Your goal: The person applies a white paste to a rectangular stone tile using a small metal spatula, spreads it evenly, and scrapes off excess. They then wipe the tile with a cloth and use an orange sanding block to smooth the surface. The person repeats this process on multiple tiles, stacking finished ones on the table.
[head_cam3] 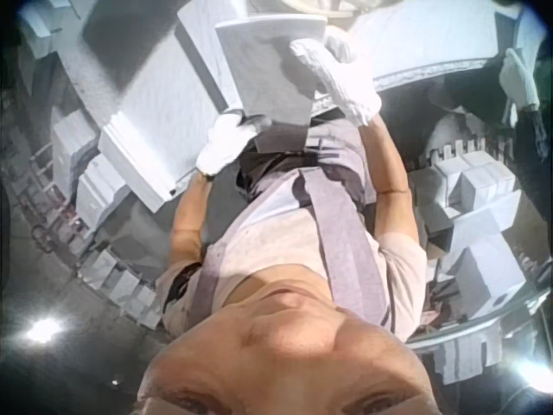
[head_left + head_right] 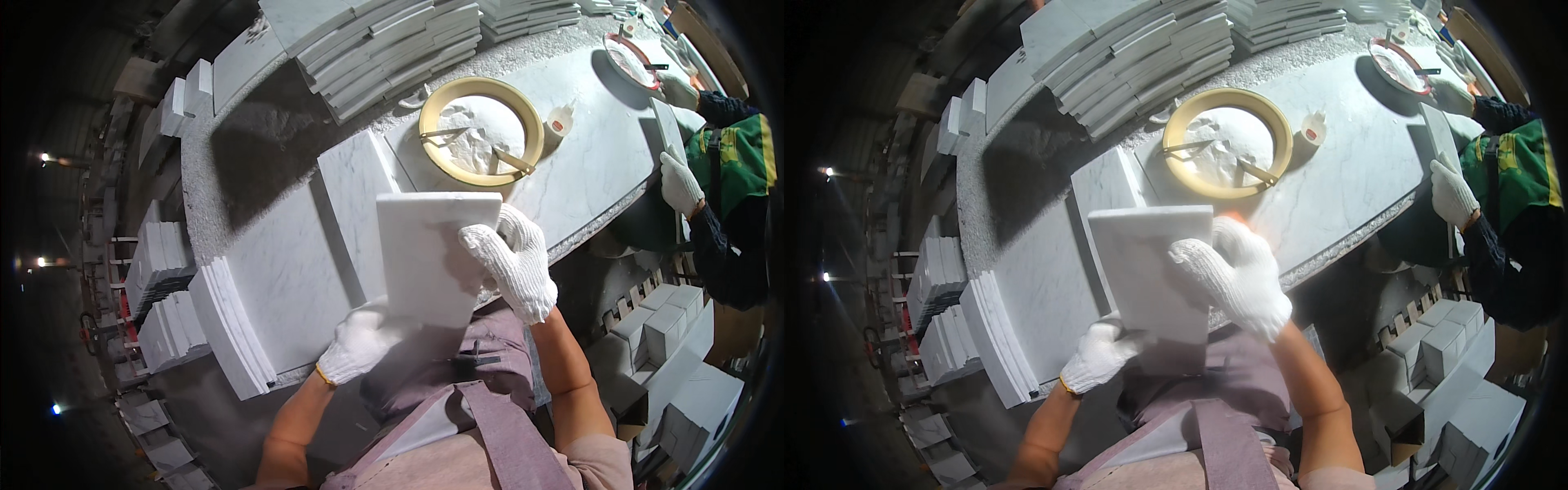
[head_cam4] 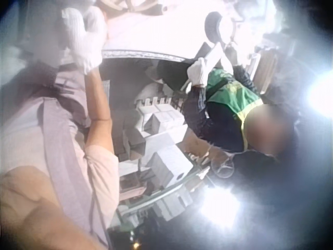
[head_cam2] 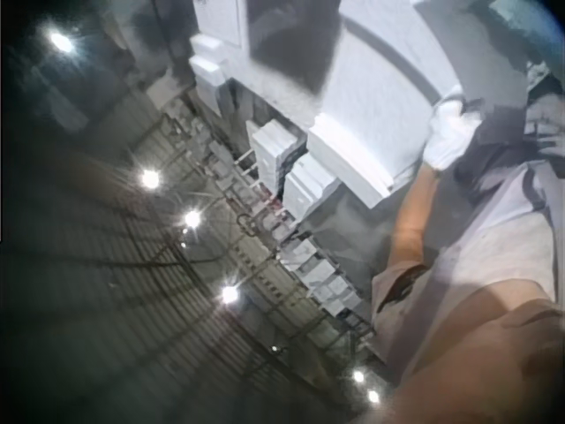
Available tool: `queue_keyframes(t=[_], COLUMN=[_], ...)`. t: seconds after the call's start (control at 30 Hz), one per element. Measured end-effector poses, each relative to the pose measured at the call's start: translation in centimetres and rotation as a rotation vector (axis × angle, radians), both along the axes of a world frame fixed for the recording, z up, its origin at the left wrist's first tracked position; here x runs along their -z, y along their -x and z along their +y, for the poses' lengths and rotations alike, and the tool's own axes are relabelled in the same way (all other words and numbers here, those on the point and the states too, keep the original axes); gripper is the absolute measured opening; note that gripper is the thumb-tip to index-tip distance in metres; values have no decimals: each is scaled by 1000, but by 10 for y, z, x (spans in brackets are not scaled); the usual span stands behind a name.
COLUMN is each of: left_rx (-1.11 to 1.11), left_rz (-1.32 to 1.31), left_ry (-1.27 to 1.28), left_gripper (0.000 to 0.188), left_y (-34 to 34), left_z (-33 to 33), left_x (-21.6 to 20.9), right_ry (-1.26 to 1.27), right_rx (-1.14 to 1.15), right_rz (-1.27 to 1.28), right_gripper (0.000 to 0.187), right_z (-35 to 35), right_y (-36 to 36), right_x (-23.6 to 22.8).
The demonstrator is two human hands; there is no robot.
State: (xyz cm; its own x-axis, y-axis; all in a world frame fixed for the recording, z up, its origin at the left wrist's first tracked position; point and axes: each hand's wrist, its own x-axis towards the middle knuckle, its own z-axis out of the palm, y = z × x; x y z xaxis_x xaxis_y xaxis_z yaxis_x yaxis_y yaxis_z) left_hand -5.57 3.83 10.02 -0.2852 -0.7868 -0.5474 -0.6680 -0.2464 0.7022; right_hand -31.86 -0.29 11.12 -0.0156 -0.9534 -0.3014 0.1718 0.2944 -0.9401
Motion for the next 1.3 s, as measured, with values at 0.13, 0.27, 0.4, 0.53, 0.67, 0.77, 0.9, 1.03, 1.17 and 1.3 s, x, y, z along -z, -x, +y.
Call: queue_keyframes(t=[0.13, 0.27, 0.4, 0.53, 0.67, 0.77, 0.9, 1.03, 1.17, 1.3], left_rx=[284, 246, 174, 419, 419, 512, 464, 635, 832, 108], left_rz=[-126, -81, 50, -267, -183, -310, -256, -207, -173, 0], left_ry=[24, 380, 833, 1036, 1025, 656, 808, 965, 1041, 756], left_gripper=[41, 33, 31, 39, 39, 33, 28, 16, 22, 25], left_y=[15, 16, 26, 44, 44, 39, 30, -6, -48, -57], left_z=[-19, -43, -86, -108, -115, -121, -114, -97, -84, -52], left_x=[-3, -10, 4, 44, 68, 73, 68, 51, 42, 47], right_ry=[133, 138, 32, 25, -36, -76, 37, -63, 30, -24], right_rx=[17, 44, 126, 116, 64, 4, -74, -21, 29, 45], right_rz=[130, 142, 4, -27, 1, -29, 56, -20, 26, 37], right_gripper=[30, 26, 21, 21, 23, 22, 23, 21, 21, 21], right_z=[1, 5, 8, 11, 12, 14, 17, 16, 14, 12], right_y=[9, 18, 19, 17, 16, 12, 1, -6, -7, -10], right_x=[8, 24, 37, 42, 40, 37, 35, 38, 45, 52])
